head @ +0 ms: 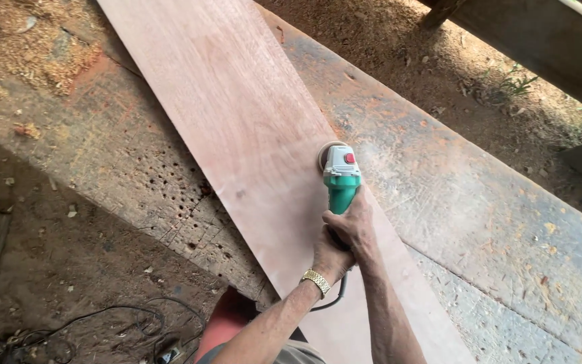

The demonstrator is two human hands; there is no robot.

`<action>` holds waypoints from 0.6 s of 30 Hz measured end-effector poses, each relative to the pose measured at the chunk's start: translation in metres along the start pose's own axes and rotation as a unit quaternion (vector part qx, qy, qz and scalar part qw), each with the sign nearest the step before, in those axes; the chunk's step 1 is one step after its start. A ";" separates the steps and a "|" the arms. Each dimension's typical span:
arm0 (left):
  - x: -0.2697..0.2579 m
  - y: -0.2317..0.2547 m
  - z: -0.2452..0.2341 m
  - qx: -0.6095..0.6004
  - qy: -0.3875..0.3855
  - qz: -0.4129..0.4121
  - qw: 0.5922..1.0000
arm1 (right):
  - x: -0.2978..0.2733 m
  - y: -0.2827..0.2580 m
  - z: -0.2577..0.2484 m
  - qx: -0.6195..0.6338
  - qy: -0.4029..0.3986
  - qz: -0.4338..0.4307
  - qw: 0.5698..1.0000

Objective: The person uses a handheld electric sander to smooth the surface of a long, rectangular wooden plank resting on a workbench. The person moves the sander back and forth along the length of the plank, covering the entire surface area.

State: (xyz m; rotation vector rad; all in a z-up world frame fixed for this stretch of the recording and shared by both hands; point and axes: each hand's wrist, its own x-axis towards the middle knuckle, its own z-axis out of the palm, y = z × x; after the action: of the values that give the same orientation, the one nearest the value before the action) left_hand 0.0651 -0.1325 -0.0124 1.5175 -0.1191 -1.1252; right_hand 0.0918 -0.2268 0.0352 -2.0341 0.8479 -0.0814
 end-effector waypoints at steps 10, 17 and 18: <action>-0.023 -0.045 -0.089 -0.050 0.037 0.073 0.995 | -0.016 -0.058 0.085 -0.018 -0.134 -0.008 0.991; -0.097 0.025 -0.122 -0.147 0.175 -0.107 0.968 | -0.048 -0.087 0.127 0.006 -0.216 0.027 0.976; -0.088 -0.006 -0.131 -0.147 0.174 -0.106 0.968 | -0.049 -0.092 0.133 0.005 -0.216 0.027 0.976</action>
State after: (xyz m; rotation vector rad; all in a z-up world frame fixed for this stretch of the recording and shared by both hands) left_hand 0.1060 0.0182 0.0135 1.4554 0.4433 -0.9732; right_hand 0.1523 -0.0693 0.0400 -1.9165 0.6227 0.3735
